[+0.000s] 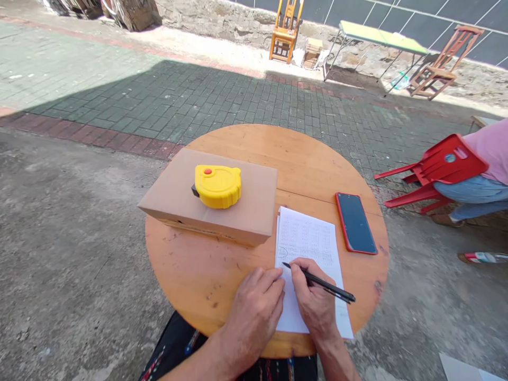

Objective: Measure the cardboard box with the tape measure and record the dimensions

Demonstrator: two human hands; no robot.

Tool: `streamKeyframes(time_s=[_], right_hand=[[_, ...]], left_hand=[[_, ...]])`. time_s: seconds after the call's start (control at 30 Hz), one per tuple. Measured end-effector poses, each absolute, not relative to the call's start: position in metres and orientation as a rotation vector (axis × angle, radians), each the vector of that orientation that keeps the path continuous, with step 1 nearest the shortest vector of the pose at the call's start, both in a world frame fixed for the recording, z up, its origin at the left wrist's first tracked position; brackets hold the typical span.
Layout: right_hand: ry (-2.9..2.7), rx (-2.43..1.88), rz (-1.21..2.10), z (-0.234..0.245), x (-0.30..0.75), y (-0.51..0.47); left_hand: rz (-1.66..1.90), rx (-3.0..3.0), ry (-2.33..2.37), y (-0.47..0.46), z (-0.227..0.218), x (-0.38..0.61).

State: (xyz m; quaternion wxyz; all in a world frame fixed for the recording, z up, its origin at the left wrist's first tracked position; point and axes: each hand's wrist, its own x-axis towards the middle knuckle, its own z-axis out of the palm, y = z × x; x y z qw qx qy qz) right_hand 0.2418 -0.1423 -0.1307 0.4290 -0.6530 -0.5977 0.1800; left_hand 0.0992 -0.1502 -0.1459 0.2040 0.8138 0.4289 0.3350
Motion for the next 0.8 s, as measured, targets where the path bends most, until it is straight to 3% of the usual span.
streamKeyframes(time_s=[0.8], right_hand=[[-1.532,-1.608,0.453,-0.1297,0.2426,-0.1428]], left_hand=[[0.921,2.253,1.202,-0.1498,-0.1475,0.0991]])
